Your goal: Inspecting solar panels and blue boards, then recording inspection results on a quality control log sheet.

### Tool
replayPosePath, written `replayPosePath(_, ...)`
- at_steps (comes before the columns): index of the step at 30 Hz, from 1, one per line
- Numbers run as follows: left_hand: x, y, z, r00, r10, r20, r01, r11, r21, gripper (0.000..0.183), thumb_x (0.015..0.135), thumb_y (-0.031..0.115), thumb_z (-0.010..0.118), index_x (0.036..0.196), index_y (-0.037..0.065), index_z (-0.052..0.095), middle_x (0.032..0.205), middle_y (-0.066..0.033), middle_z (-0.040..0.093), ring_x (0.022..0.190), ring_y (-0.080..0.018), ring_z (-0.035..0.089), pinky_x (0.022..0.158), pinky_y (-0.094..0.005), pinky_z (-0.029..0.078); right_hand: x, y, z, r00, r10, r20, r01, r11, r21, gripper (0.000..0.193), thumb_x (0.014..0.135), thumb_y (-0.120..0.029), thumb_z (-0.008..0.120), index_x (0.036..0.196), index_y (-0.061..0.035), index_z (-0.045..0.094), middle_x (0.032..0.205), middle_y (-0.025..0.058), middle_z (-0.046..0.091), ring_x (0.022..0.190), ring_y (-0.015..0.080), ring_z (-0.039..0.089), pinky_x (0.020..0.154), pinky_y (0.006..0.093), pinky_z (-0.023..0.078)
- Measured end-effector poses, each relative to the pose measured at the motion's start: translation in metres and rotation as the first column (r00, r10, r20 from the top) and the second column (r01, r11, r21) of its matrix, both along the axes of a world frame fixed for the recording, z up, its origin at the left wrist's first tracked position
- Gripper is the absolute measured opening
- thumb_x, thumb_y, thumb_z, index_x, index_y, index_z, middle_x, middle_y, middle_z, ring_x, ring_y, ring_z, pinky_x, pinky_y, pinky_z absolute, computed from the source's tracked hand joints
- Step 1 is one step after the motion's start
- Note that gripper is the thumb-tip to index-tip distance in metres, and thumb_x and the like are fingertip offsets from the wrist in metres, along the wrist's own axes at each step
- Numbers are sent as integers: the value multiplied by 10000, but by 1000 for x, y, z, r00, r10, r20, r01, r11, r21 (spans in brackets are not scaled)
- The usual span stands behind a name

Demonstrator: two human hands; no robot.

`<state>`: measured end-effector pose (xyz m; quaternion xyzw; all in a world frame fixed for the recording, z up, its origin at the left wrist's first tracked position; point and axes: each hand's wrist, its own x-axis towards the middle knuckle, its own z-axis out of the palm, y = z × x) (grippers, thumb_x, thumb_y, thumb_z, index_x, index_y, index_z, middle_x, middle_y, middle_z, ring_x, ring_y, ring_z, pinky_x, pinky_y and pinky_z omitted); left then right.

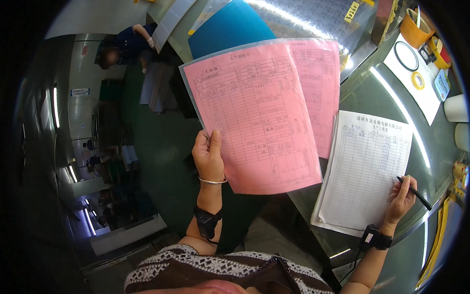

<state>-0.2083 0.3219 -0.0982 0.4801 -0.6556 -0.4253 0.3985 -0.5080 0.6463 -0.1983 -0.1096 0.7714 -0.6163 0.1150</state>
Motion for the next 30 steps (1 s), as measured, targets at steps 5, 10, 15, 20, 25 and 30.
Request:
replayPosePath(5,1,1,-3,1000,-10,-1,10,1000,9,145,937,82,541,882,-51,554,807,-18,627,725,-23,507,669,-171,410,-1,-1,-2,1000,3,0,-3,1000,-10,186,977,-218,486,921,-68,581,651,-37,500,539,6,404,471,133,309)
replayPosePath(10,-3,3,-3,1000,4,5,-4,1000,-16,144,937,84,542,878,-45,559,788,-11,625,703,-23,502,652,-171,409,-1,-1,1,1000,-4,-6,4,1000,-5,186,976,-222,489,919,-70,581,650,-40,498,539,4,401,470,132,303)
replayPosePath(15,-2,2,-4,1000,-8,9,8,1000,3,140,937,85,542,881,-42,564,791,-12,626,703,-21,505,652,-172,411,1,-2,2,1000,-8,5,8,1000,-3,188,977,-221,485,906,-72,576,650,-44,495,539,2,396,469,131,297)
replayPosePath(20,-4,0,-6,1000,-9,-14,9,1000,16,137,937,85,542,901,-43,573,807,-15,632,717,-23,516,664,-173,416,2,-4,2,1000,0,-16,1,1000,9,192,979,-219,481,899,-71,572,651,-42,496,543,2,398,469,132,299)
replayPosePath(25,-6,1,-5,999,-33,-9,33,999,12,136,938,82,539,938,-48,580,833,-26,640,740,-35,542,688,-178,426,1,-2,3,1000,7,-21,-7,1000,14,200,980,-223,479,897,-68,575,653,-35,503,547,4,407,471,132,312)
replayPosePath(30,-10,5,-8,999,-34,-16,34,999,40,143,938,81,539,954,-55,577,841,-27,640,749,-44,550,700,-180,430,-2,1,2,1000,6,-11,-6,1000,4,197,978,-220,482,899,-67,577,650,-32,505,540,8,410,466,134,315)
